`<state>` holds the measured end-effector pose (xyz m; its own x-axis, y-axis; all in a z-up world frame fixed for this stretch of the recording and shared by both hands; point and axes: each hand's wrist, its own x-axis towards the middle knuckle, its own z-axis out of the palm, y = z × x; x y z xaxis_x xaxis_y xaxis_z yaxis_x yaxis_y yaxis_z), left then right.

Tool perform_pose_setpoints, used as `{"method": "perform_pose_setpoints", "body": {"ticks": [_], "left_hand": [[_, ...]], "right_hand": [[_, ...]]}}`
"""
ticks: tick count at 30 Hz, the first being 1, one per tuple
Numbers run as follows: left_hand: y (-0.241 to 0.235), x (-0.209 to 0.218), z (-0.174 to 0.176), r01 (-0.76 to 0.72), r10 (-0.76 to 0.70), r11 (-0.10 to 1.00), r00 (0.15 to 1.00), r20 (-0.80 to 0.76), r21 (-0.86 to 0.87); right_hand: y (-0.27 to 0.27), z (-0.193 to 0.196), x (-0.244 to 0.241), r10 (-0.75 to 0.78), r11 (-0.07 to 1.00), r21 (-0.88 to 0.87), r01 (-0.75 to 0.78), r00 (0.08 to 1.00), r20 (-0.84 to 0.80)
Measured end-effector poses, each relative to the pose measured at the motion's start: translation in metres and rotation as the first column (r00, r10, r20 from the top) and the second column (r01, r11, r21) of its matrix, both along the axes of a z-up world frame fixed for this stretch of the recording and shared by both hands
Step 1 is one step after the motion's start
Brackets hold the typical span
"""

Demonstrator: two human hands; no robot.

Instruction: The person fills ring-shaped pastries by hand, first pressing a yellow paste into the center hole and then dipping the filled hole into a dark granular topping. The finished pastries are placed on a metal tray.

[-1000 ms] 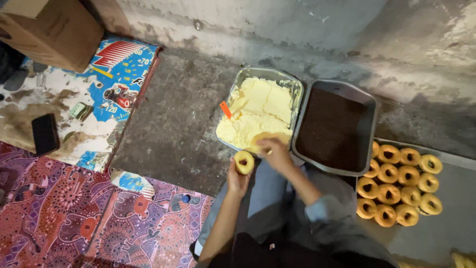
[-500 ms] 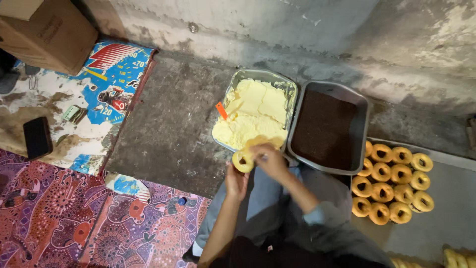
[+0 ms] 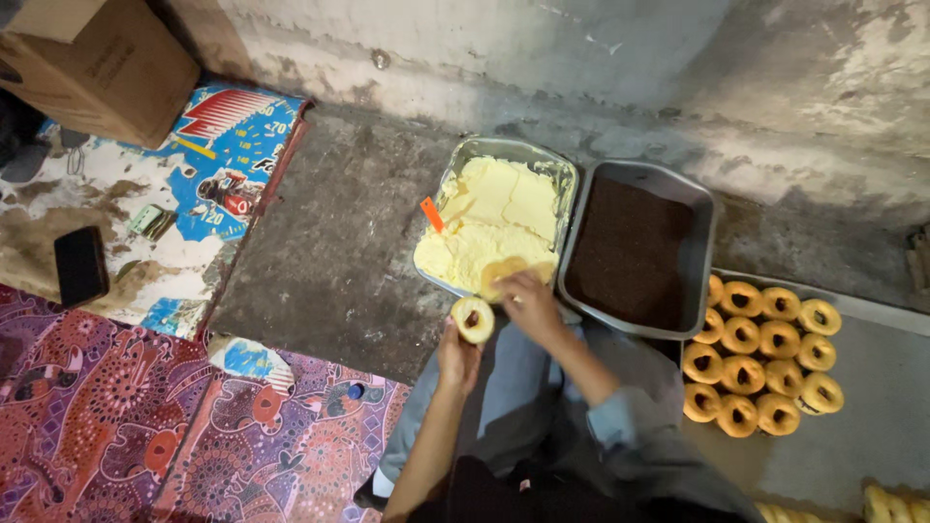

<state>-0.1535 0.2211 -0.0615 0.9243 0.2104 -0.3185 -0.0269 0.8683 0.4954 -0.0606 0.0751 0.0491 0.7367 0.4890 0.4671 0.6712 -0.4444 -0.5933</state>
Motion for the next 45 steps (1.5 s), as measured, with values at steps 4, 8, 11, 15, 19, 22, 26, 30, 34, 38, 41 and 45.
{"method": "perform_pose_setpoints", "body": {"ticks": [4, 8, 11, 15, 19, 22, 26, 30, 34, 38, 41, 45], "left_hand": [[0.0, -0.006, -0.006, -0.021, 0.014, 0.994, 0.998, -0.063, -0.107], [-0.012, -0.002, 0.006, 0.023, -0.032, 0.991, 0.998, -0.063, -0.131], [-0.026, 0.002, 0.017, 0.147, -0.153, 0.985, 0.986, -0.07, -0.094], [-0.061, 0.021, 0.028, 0.309, -0.315, 0.947, 0.947, -0.055, -0.091], [-0.105, 0.069, 0.034, 0.576, -0.541, 0.804, 0.811, -0.221, 0.145], [-0.145, 0.12, 0.033, 0.513, -0.491, 0.52, 0.834, -0.253, 0.683], [-0.178, 0.172, 0.011, -0.308, -0.518, -0.277, 0.846, 0.129, 0.91], [-0.185, 0.204, -0.02, -0.286, -0.67, -0.555, 0.71, -0.217, 0.781], [-0.189, 0.194, -0.026, 0.049, -0.507, -0.191, 0.85, -0.141, 0.98], [-0.198, 0.165, 0.003, 0.456, -0.427, 0.841, 0.89, -0.162, 0.292], [-0.197, 0.151, 0.026, 0.462, -0.461, 0.887, 0.88, -0.117, -0.013], [-0.202, 0.147, 0.047, 0.488, -0.488, 0.873, 0.873, -0.007, -0.021]], "right_hand": [[-0.019, -0.007, 0.033, -0.118, 0.977, -0.176, 0.117, 0.993, 0.008], [-0.026, -0.008, 0.003, -0.09, 0.989, 0.111, 0.096, 0.995, -0.052], [-0.039, -0.018, -0.029, 0.14, 0.983, 0.133, -0.13, 0.988, -0.063], [-0.115, -0.04, 0.006, -0.366, 0.928, 0.087, 0.363, 0.931, 0.014], [-0.211, -0.07, 0.041, -0.599, 0.767, -0.313, 0.56, 0.799, -0.041], [-0.246, -0.09, 0.055, -0.623, 0.781, -0.323, 0.535, 0.705, -0.339], [-0.275, -0.096, 0.047, -0.205, 0.535, 0.23, 0.813, 0.389, -0.898], [-0.29, -0.084, 0.033, 0.399, 0.185, 0.388, 0.903, 0.292, -0.869], [-0.274, -0.062, 0.017, 0.277, 0.237, 0.443, 0.864, 0.377, -0.884], [-0.231, -0.016, 0.019, -0.433, 0.648, 0.387, 0.656, 0.735, -0.521], [-0.198, 0.024, 0.021, -0.511, 0.839, 0.217, 0.498, 0.859, 0.005], [-0.176, 0.054, 0.019, -0.42, 0.908, 0.08, 0.412, 0.881, 0.217]]}}
